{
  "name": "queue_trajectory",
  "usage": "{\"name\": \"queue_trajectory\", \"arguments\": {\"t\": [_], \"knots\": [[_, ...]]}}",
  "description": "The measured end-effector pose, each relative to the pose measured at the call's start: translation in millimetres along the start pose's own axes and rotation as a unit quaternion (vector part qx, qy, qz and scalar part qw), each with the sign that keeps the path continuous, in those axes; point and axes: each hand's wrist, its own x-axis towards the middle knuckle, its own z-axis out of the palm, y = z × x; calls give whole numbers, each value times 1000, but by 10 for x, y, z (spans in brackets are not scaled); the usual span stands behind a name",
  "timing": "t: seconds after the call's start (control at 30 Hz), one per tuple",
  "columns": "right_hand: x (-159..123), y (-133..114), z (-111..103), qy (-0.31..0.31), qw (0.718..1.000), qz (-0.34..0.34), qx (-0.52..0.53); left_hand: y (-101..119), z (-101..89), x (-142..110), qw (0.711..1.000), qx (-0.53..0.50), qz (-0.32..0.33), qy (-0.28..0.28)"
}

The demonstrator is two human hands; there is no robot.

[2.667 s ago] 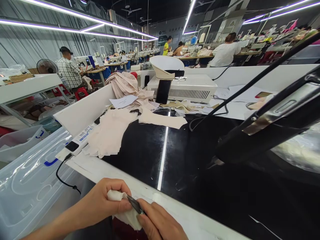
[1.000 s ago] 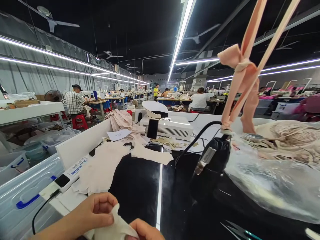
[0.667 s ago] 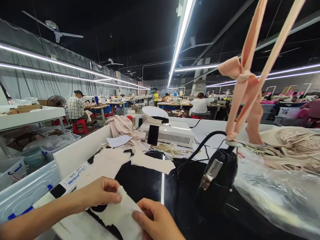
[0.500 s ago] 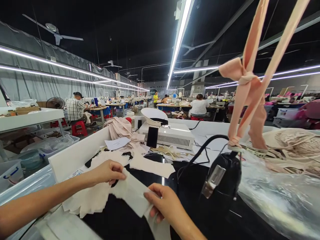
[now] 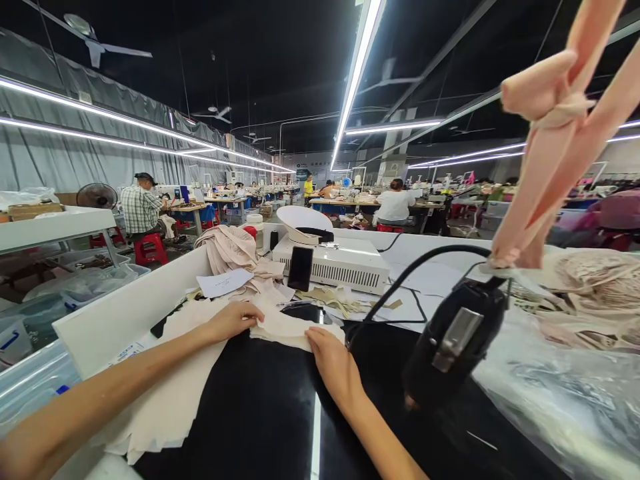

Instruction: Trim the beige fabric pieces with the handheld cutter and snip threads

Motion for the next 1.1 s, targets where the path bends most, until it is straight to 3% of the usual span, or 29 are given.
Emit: {"name": "queue_trajectory", "arguments": {"t": [0.17,0.3,0.47,0.57,0.67,0.83,0.97,1.1], "knots": [[-73,75,113,-8,994,-47,-100,-97,96,-38,998,45,15,-35],[-84,60,81,4,983,-77,-168,-16,27,-102,998,53,20,-26],[-70,29,45,48,972,-101,-205,77,-425,-354,996,73,-3,45],[-50,28,64,86,970,-112,-197,55,-757,-628,988,110,-53,94],[-38,31,88,121,968,-130,-178,-12,-935,-930,977,146,-108,110],[-65,-19,73,173,960,-164,-146,-86,-809,-1185,963,174,-186,85],[-102,-181,26,232,945,-216,-82,-39,-628,-1116,952,187,-227,84],[-128,-412,-39,252,922,-290,-40,21,-582,-1048,947,189,-237,102]]}}
